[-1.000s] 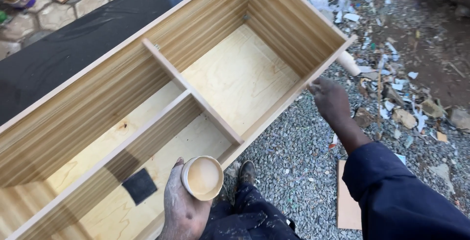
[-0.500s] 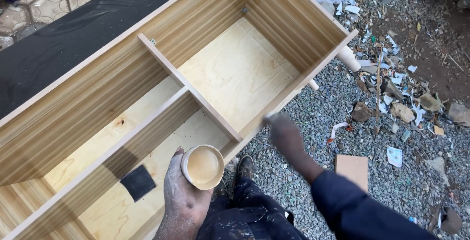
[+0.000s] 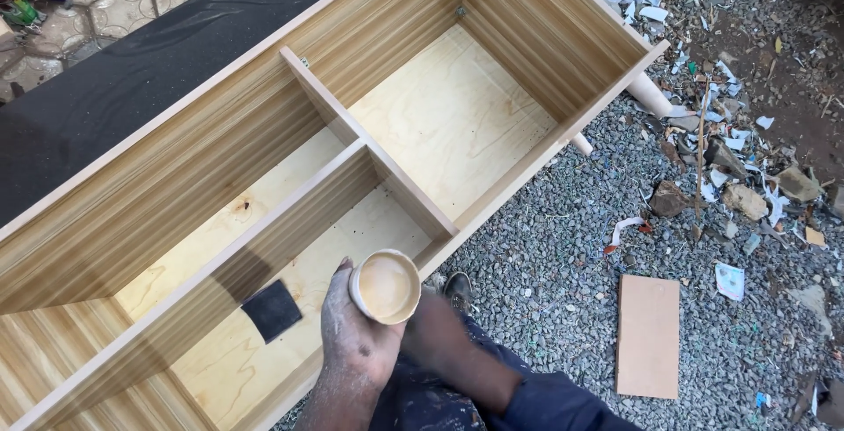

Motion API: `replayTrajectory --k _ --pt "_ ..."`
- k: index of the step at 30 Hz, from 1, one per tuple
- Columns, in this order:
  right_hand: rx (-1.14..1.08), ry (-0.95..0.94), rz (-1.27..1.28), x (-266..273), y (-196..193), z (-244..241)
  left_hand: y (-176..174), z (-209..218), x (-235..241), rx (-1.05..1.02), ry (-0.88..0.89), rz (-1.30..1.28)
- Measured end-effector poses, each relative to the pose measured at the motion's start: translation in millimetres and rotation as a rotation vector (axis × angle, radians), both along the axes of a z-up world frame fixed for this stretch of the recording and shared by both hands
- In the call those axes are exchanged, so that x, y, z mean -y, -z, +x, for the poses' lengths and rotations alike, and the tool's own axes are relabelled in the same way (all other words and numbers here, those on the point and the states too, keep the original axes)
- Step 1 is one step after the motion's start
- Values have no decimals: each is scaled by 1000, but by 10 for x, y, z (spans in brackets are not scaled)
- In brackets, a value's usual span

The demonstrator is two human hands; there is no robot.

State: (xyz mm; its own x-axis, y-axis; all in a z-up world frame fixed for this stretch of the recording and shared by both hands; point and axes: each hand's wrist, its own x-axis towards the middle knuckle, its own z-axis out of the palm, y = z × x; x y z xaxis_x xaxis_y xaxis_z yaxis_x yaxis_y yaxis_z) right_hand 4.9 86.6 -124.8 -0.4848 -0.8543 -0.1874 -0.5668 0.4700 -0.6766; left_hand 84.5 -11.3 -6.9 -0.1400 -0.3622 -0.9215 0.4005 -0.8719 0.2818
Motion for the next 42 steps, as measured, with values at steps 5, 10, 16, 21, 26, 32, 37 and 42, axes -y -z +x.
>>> replayTrajectory --k 5,10,16,21,26,32,37,42 --pt "-124 -48 198 32 -5 -22 -13 -8 8 -106 2 -50" --pt "-246 71 235 -80 -239 -821 -78 71 -18 -131 38 -53" --pt "-24 384 82 -288 -1415 -1126 -174 101 -163 -106 42 39" --pt "-248 71 -45 -578 -2145 -496 -147 45 -288 -110 156 18" --pt "-285 -195 4 -468 -2165 -145 3 -41 -416 -242 145 6" --pt "-541 -402 14 -415 -1921 -98 -110 -11 -475 -222 167 51" --pt "-472 -359 96 -420 -1915 -103 -138 -30 -498 -158 167 96" --pt "-177 -74 253 -542 -2105 -160 -181 -40 -508 -114 193 108"
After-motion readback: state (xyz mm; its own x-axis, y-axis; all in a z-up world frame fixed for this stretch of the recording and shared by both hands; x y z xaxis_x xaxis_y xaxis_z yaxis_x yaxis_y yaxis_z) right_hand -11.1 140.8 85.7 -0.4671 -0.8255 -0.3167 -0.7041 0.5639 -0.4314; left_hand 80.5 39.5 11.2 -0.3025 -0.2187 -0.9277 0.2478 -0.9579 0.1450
